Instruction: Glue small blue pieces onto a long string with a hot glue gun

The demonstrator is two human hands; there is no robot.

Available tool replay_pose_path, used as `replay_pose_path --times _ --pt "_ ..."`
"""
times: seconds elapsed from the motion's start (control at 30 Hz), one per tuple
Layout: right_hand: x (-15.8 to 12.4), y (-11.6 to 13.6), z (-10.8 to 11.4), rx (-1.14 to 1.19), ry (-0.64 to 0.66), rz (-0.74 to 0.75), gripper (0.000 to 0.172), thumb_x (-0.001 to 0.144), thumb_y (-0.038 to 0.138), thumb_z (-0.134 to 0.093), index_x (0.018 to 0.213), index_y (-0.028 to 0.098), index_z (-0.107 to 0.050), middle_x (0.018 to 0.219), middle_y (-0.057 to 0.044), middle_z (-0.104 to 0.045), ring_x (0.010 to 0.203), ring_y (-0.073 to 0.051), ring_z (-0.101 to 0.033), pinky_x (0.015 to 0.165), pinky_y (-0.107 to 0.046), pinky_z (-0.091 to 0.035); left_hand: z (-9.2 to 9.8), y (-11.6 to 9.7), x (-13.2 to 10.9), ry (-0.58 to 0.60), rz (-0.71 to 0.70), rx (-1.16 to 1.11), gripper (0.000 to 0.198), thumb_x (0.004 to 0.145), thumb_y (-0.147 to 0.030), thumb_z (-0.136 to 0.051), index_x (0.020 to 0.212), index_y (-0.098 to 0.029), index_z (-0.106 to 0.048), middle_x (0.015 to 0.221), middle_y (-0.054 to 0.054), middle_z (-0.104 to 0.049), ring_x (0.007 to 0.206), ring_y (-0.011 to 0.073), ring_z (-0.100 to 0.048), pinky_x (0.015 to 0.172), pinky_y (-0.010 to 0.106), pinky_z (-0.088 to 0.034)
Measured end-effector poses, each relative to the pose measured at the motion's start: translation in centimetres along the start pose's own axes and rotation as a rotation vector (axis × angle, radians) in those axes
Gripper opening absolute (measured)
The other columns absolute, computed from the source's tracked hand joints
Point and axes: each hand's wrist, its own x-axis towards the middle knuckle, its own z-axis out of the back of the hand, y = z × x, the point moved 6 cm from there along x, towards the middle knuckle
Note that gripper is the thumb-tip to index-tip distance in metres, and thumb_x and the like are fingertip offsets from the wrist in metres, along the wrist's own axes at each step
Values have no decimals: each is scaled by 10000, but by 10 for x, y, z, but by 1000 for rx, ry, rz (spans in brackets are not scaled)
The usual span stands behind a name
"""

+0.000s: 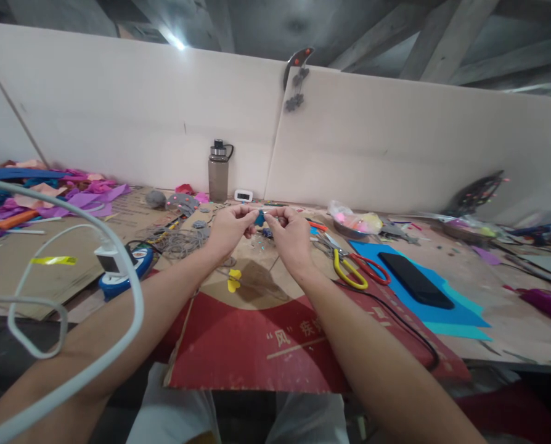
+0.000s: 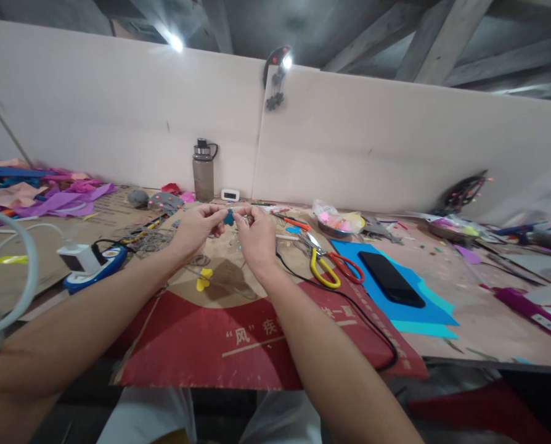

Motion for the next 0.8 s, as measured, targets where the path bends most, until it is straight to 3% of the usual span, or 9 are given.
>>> replay_pose_path --times 0.33,0.53,0.8 --pt "1 3 1 36 68 -48 195 744 303 -580 819 158 -688 542 44 -434 509 -94 -323 518 -249 -272 -2 -2 1 121 -2 54 218 767 -357 -638 776 -139 -640 500 -28 -526 415 58 -441 429 190 -345" --pt "2 -7 -2 142 101 -162 230 713 350 -580 748 137 -659 556 37 -490 512 -83 -356 509 -233 -299 -7 8 1 244 170 -153 249 735 -376 -686 754 -137 -616 507 -29 -519 426 50 -444 413 172 -326" --pt "4 -27 -9 299 68 -253 206 685 359 -595 704 154 -611 613 31 -542 539 -79 -405 530 -220 -337 -10 12 -2 189 271 -353 292 728 -416 -680 822 -147 -616 709 5 -597 545 83 -543 433 185 -373"
